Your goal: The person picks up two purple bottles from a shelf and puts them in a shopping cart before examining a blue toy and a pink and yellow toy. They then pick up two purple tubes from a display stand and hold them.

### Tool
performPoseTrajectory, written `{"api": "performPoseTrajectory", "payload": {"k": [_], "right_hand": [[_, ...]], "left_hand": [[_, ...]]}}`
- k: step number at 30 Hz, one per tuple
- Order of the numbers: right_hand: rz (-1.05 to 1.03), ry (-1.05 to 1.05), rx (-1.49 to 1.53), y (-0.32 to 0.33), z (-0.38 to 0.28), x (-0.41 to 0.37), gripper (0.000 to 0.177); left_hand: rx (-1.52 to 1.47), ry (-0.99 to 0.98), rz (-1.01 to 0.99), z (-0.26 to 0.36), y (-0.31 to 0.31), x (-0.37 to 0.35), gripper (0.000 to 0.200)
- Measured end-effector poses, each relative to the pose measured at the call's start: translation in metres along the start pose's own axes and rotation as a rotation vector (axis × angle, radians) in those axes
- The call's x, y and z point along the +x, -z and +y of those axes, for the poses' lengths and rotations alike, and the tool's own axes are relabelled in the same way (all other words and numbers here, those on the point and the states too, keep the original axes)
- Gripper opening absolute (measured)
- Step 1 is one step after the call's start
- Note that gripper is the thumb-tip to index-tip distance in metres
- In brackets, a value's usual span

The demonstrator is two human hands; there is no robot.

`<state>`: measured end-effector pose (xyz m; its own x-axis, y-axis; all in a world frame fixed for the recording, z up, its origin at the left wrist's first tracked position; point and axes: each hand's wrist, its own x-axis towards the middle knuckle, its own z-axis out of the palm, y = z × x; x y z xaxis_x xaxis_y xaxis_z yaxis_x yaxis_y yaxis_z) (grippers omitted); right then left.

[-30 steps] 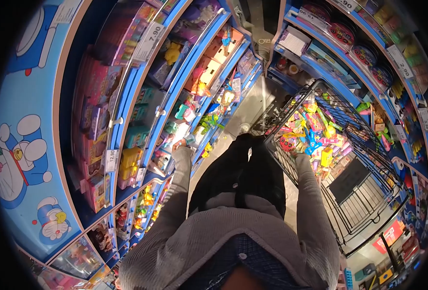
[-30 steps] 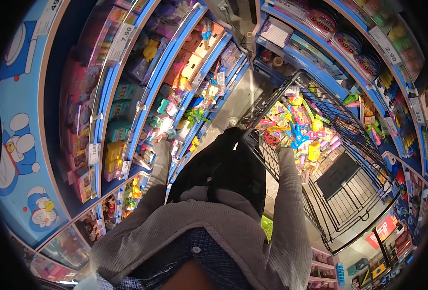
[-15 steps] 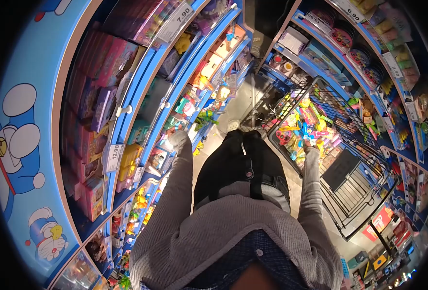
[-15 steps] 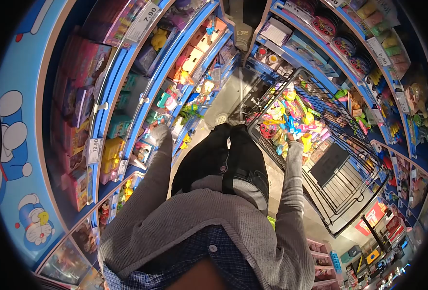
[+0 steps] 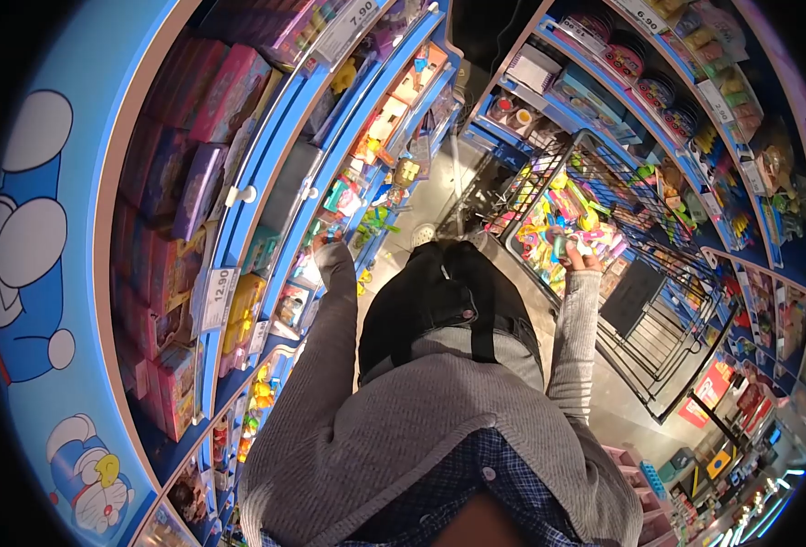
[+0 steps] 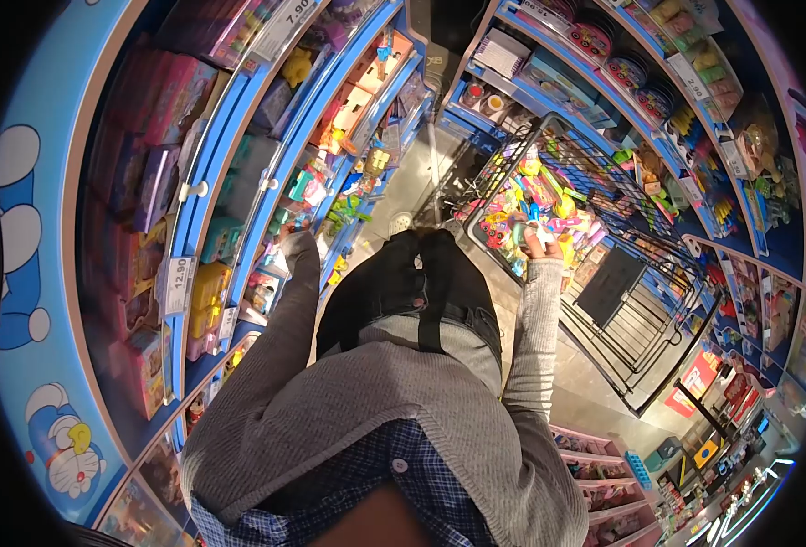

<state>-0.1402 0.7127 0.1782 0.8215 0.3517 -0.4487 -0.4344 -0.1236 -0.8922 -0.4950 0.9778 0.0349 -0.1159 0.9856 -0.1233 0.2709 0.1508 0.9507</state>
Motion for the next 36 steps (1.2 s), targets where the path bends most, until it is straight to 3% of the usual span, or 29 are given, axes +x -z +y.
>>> {"api": "performPoseTrajectory", "payload": {"k": [1,3,4,5,6,7,8,9,11,12,14,18,20,21,23,24,25,26,28,31,32,34,35,36], "right_hand": [[-0.057,-0.002,0.058,-0.010,-0.005,-0.006,0.026],[-0.192,-0.038,0.036,-0.028,-0.018,-0.020,0.027],[-0.265,-0.057,0.023,-0.036,-0.022,-0.026,0.026],[-0.435,-0.064,0.089,-0.043,-0.023,-0.028,0.025],[-0.455,-0.061,0.053,-0.056,-0.029,-0.038,0.026],[-0.532,-0.088,0.057,-0.069,-0.036,-0.048,0.026],[-0.610,-0.116,0.060,-0.082,-0.046,-0.059,0.027],[-0.730,-0.093,-0.010,-0.094,-0.056,-0.065,0.027],[-0.879,-0.140,-0.026,-0.112,-0.061,-0.078,0.028],[-0.953,-0.121,-0.034,-0.119,-0.056,-0.080,0.028],[-0.987,-0.209,-0.102,-0.135,-0.068,-0.094,0.027],[-1.003,-0.240,-0.084,-0.149,-0.073,-0.107,0.027],[-0.910,-0.228,-0.149,-0.152,-0.067,-0.107,0.029],[-0.898,-0.213,-0.185,-0.151,-0.061,-0.103,0.031],[-0.881,-0.194,-0.212,-0.145,-0.053,-0.097,0.031],[-0.862,-0.174,-0.240,-0.143,-0.051,-0.095,0.030],[-0.839,-0.147,-0.204,-0.140,-0.051,-0.095,0.029],[-0.842,-0.148,-0.205,-0.138,-0.050,-0.095,0.029],[-0.788,-0.179,-0.200,-0.133,-0.048,-0.096,0.028],[-0.750,-0.208,-0.178,-0.129,-0.048,-0.094,0.027],[-0.723,-0.223,-0.183,-0.127,-0.048,-0.093,0.027],[-0.681,-0.227,-0.097,-0.123,-0.056,-0.089,0.026],[-0.643,-0.215,-0.100,-0.120,-0.057,-0.086,0.025],[-0.604,-0.201,-0.102,-0.115,-0.059,-0.083,0.025]], "left_hand": [[-0.003,0.001,-0.004,0.008,0.001,-0.006,0.018],[0.877,-0.507,0.315,0.069,-0.003,-0.023,0.019],[0.873,-0.509,0.309,0.080,-0.004,-0.028,0.019],[0.695,-0.423,0.202,0.087,-0.005,-0.031,0.021],[0.517,-0.337,0.097,0.098,-0.006,-0.034,0.023],[0.129,0.050,-0.192,0.109,-0.007,-0.039,0.023],[-0.362,0.046,-0.464,0.062,-0.010,-0.028,0.018],[-0.043,-0.616,-0.687,0.106,-0.019,-0.036,0.018],[-0.726,0.636,-1.273,0.146,-0.026,-0.038,0.025],[-0.726,0.632,-1.273,0.169,-0.028,-0.049,0.025],[-0.451,0.476,-1.376,0.208,-0.031,-0.072,0.034],[-0.287,0.392,-1.472,0.225,-0.019,-0.077,0.028],[-0.329,0.503,-1.272,0.215,-0.010,-0.074,0.027],[-0.390,0.473,-1.238,0.174,-0.011,-0.063,0.027],[-0.446,0.467,-1.283,0.122,0.003,-0.033,0.025],[-0.504,0.460,-1.329,0.126,0.008,-0.027,0.024],[-0.401,0.449,-1.070,0.128,0.021,-0.037,0.022],[-0.402,0.449,-1.066,0.072,0.069,-0.045,0.022],[-0.689,0.507,-0.725,-0.022,0.050,-0.025,0.028],[-0.802,0.492,-0.540,0.044,0.069,-0.044,0.038],[-0.801,0.491,-0.539,0.038,0.070,-0.042,0.038],[-0.596,0.502,-0.154,0.015,0.073,-0.037,0.036],[-0.464,0.639,0.077,0.013,0.066,-0.029,0.031],[-0.462,0.641,0.075,0.004,0.067,-0.023,0.031]]}}
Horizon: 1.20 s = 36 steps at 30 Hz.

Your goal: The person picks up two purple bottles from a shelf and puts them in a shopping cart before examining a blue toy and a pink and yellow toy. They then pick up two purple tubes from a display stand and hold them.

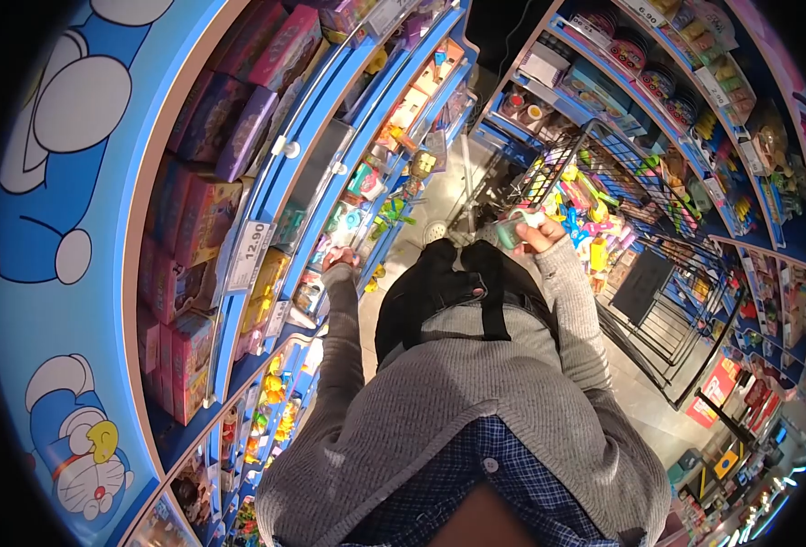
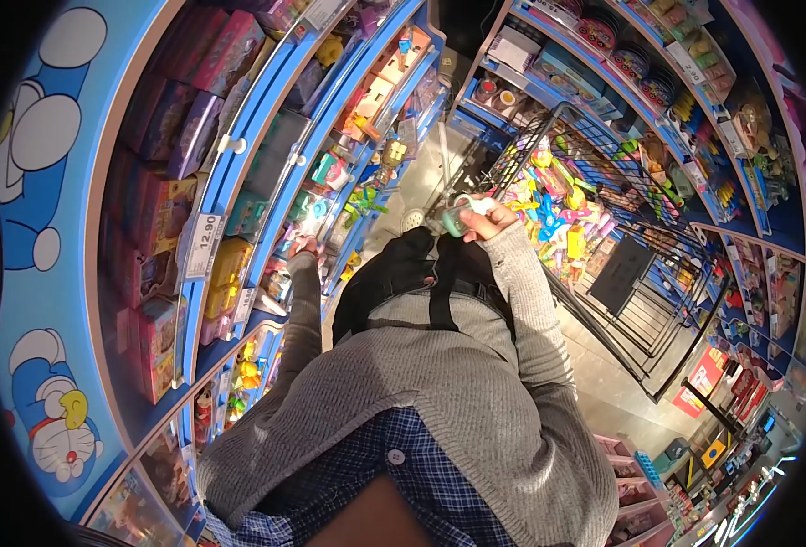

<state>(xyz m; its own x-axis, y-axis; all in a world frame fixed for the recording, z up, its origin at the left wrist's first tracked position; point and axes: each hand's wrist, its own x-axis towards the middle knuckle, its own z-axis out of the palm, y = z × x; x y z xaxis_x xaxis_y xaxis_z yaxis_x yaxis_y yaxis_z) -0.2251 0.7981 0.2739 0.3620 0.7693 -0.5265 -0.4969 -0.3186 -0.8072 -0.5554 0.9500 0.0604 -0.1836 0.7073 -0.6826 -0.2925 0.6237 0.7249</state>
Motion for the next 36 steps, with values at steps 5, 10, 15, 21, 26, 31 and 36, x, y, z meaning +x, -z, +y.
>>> {"api": "performPoseTrajectory", "payload": {"k": [5,10,15,21,26,31,36], "right_hand": [[0.098,0.011,0.030,0.019,-0.005,-0.007,0.024],[0.087,0.012,0.000,0.038,0.008,-0.012,0.026],[0.110,-0.005,-0.016,0.038,0.006,-0.022,0.028],[0.149,-0.023,0.040,0.037,0.002,-0.032,0.027],[0.150,-0.021,0.027,0.041,0.000,-0.034,0.026],[0.154,-0.032,0.009,0.049,0.002,-0.032,0.026],[0.175,-0.051,-0.015,0.055,0.004,-0.031,0.025]], "left_hand": [[-0.273,-0.361,-0.199,-0.015,0.018,0.021,0.023],[0.100,-0.462,0.128,0.009,-0.016,-0.027,0.030],[0.212,-0.614,0.156,-0.011,-0.015,-0.007,0.029],[0.381,-0.658,0.254,-0.023,-0.019,0.032,0.032],[-0.056,-0.467,0.091,-0.025,-0.033,0.029,0.021],[0.200,-0.577,0.043,-0.033,-0.028,0.045,0.009],[0.083,-0.489,0.003,-0.031,-0.029,0.050,0.007]]}}
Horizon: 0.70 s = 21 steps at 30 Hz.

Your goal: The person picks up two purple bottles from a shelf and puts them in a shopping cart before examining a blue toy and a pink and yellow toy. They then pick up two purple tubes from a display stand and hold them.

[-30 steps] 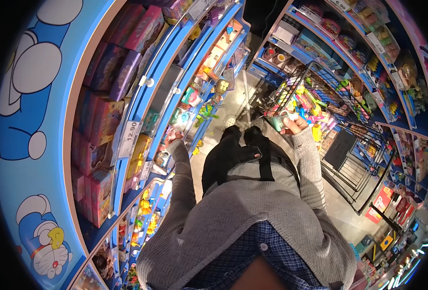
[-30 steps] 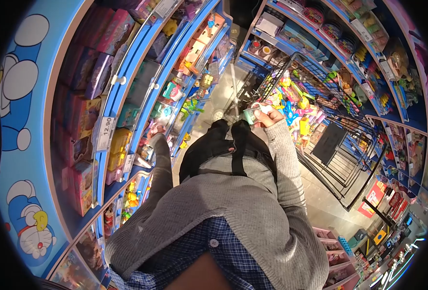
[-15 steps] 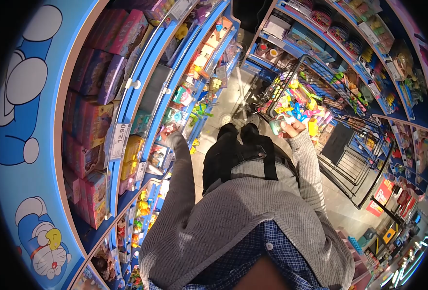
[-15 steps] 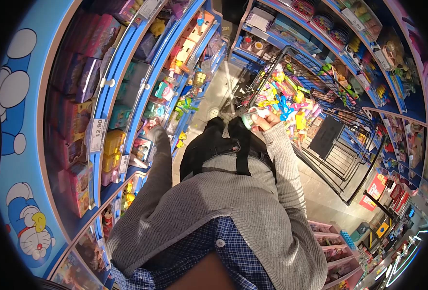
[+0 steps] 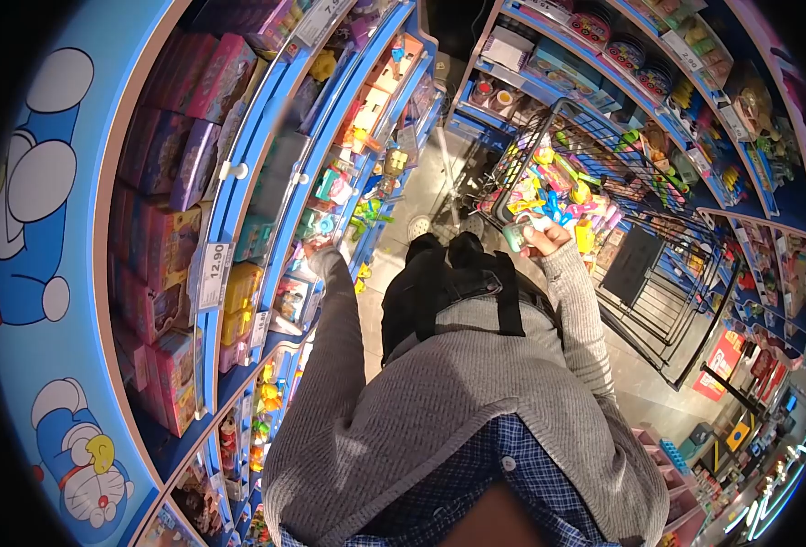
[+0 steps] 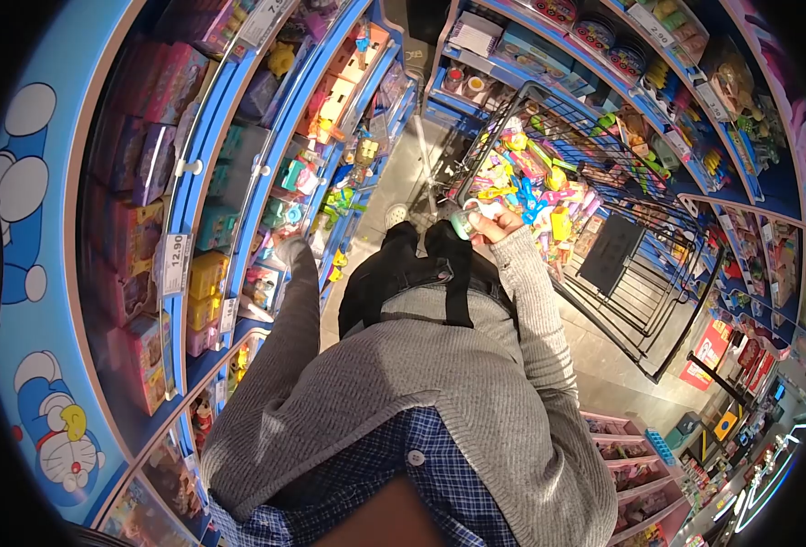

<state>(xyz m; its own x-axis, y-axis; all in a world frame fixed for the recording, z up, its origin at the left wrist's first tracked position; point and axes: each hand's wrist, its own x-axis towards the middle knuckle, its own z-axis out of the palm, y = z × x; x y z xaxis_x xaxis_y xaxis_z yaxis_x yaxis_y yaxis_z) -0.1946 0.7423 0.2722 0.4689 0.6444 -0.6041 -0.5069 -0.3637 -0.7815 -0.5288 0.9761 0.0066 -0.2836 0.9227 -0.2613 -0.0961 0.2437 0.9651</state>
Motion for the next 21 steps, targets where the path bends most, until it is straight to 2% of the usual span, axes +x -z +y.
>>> {"api": "performPoseTrajectory", "payload": {"k": [7,9,11,12,14,15,17,18,20,21], "right_hand": [[0.013,-0.030,-0.020,0.001,-0.007,0.001,0.024],[-0.049,-0.023,-0.038,0.005,-0.002,0.007,0.032],[-0.063,-0.062,-0.049,0.006,-0.002,0.012,0.030],[-0.071,-0.099,-0.059,0.005,-0.003,0.014,0.028],[-0.090,-0.082,-0.096,-0.001,-0.010,0.013,0.026],[-0.106,-0.069,-0.137,-0.005,-0.012,0.011,0.024],[-0.124,-0.013,-0.124,-0.011,-0.013,0.008,0.023],[-0.148,0.042,-0.113,-0.013,-0.013,0.008,0.021],[-0.156,0.079,-0.106,-0.017,-0.008,0.010,0.021],[-0.176,0.073,-0.147,-0.019,-0.009,0.008,0.022]], "left_hand": [[-0.169,0.125,-0.012,0.001,-0.001,0.004,0.007],[-0.194,0.138,-0.007,0.014,-0.005,-0.004,0.007],[0.611,-0.184,-0.081,0.024,-0.003,-0.011,0.008],[0.613,-0.188,-0.078,0.018,0.001,-0.006,0.008],[-0.028,0.041,-0.179,0.007,0.004,0.001,0.016],[-0.026,0.043,-0.184,0.021,-0.004,-0.010,0.016],[1.008,-0.862,0.254,0.047,-0.022,-0.043,0.027],[1.007,-0.863,0.253,0.050,-0.028,-0.053,0.027],[-0.014,-0.199,-0.216,0.056,-0.042,-0.073,0.034],[0.707,-0.315,-0.262,0.082,-0.054,-0.094,0.032]]}}
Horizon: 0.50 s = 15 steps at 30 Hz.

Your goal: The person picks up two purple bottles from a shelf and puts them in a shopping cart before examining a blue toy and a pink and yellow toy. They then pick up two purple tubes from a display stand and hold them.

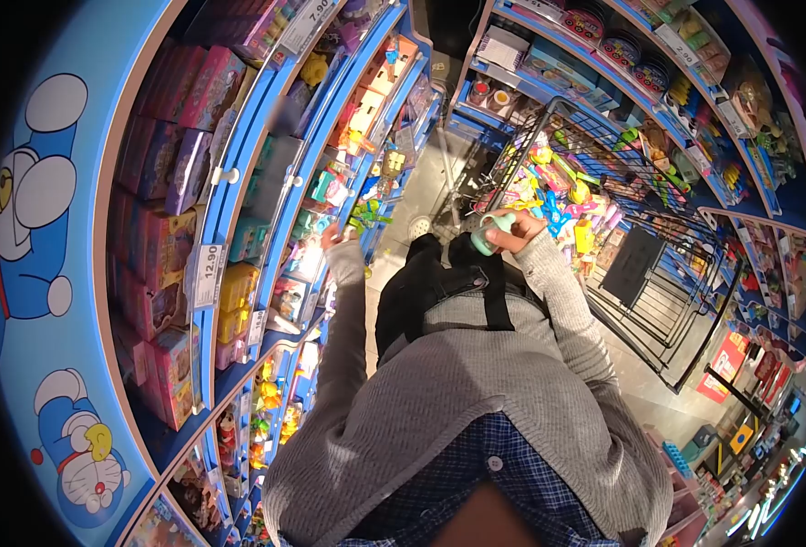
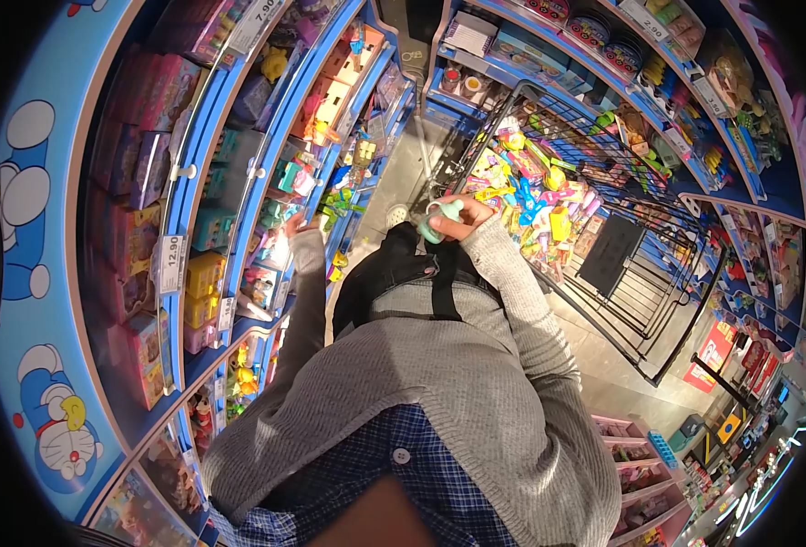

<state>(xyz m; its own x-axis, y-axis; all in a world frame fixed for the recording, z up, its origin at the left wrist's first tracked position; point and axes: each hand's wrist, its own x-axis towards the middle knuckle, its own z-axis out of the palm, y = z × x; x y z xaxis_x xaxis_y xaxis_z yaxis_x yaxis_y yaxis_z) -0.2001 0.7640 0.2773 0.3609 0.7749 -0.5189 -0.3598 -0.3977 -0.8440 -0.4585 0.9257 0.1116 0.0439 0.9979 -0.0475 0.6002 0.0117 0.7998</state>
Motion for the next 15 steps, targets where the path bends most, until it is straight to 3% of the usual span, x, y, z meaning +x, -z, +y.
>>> {"api": "performPoseTrajectory", "payload": {"k": [2,4,6,9,10,14,15], "right_hand": [[-0.093,0.022,-0.057,-0.004,-0.006,-0.001,0.029],[-0.064,0.059,-0.142,-0.006,0.001,0.003,0.032],[-0.033,0.154,-0.193,-0.012,0.009,0.005,0.036],[-0.057,0.147,-0.372,-0.016,0.003,0.003,0.037],[-0.034,0.159,-0.583,-0.016,-0.004,0.000,0.038],[-0.044,0.114,-0.477,-0.018,-0.002,0.003,0.034],[-0.059,0.090,-0.313,-0.020,-0.005,0.002,0.030]], "left_hand": [[-0.646,0.057,-0.578,0.011,-0.011,0.002,0.031],[-0.871,0.400,-1.054,0.092,-0.004,-0.009,0.048],[-0.699,0.156,-1.266,0.170,0.013,-0.032,0.053],[-0.674,0.097,-1.505,0.203,0.016,-0.039,0.062],[-0.677,0.097,-1.501,0.204,0.012,-0.041,0.062],[-0.736,0.162,-1.474,0.205,0.011,-0.041,0.064],[-0.718,0.140,-1.450,0.206,0.013,-0.039,0.064]]}}
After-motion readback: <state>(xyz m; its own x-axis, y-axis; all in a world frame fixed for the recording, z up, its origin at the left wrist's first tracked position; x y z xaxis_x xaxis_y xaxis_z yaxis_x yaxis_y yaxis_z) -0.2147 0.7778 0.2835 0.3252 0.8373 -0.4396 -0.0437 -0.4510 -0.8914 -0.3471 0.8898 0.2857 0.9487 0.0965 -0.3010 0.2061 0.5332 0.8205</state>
